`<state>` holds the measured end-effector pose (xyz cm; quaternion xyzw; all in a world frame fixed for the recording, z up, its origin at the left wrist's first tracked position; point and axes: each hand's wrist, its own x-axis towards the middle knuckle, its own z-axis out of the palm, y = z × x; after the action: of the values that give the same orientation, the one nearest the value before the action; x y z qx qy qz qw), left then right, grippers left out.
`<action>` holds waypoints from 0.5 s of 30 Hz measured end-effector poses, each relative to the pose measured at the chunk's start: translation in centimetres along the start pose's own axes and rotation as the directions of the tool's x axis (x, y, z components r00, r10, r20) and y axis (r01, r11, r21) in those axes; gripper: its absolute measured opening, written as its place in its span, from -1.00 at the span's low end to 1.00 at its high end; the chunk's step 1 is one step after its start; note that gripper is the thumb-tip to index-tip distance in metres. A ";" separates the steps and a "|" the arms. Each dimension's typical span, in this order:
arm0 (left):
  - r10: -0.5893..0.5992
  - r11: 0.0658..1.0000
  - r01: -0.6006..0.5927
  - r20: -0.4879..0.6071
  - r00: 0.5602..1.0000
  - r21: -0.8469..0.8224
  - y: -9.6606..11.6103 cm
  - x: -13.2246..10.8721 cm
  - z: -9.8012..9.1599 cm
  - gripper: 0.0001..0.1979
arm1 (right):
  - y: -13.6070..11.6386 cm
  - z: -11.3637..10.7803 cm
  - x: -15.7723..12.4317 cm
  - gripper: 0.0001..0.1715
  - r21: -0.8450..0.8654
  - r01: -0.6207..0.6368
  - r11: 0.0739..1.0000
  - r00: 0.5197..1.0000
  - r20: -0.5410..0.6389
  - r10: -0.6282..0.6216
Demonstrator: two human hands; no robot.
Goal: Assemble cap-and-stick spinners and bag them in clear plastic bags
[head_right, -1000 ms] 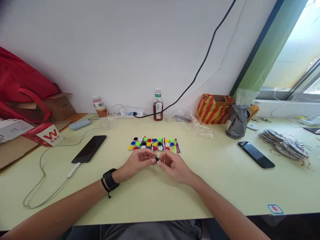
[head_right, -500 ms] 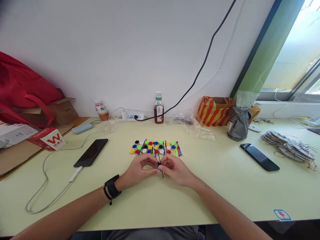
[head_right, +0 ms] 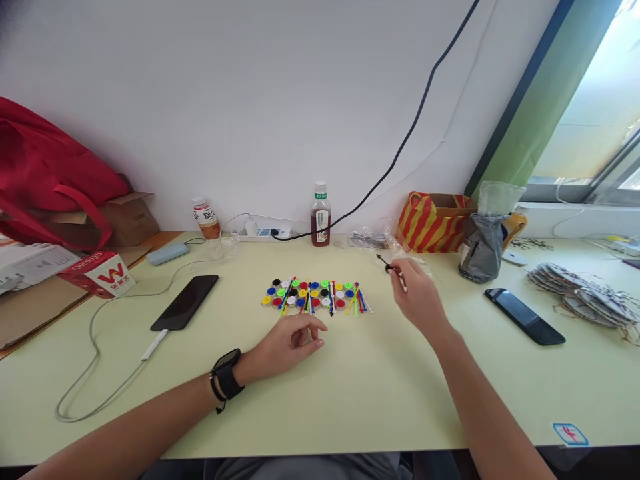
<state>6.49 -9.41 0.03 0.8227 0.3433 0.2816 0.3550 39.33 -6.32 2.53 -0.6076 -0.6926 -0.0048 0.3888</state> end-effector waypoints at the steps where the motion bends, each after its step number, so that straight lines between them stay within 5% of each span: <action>1: -0.001 1.000 0.001 0.019 1.000 0.020 0.1 0.0 0.0 -0.82 | 1.1 0.0 0.1 -0.88 -0.102 -0.031 0.994 0.997 0.071 0.038; 2: 0.000 0.999 -0.001 0.031 1.000 0.042 0.1 -0.1 0.0 -0.83 | 2.0 0.2 -0.1 -0.85 -0.187 -0.040 0.982 0.975 0.209 0.079; 5: 0.014 0.995 -0.019 0.055 0.998 0.103 0.5 -0.1 0.0 -0.87 | 3.7 1.5 -0.8 -0.76 -0.230 -0.045 0.972 0.939 0.323 0.120; 11: 0.028 0.990 -0.042 0.100 0.995 0.137 0.7 -0.2 -0.2 -0.89 | 3.8 1.9 -1.1 -0.88 -0.247 -0.081 0.966 0.943 0.294 0.155; 15: 0.043 0.991 -0.056 0.104 0.994 0.125 0.7 -0.2 -0.2 -0.89 | 1.3 1.8 -1.2 -0.85 -0.101 -0.008 0.995 0.953 0.302 0.038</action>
<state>6.51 -9.80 0.63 0.8653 0.3215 0.2257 0.3112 39.46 -6.12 0.05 -0.6275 -0.7359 0.0587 0.2473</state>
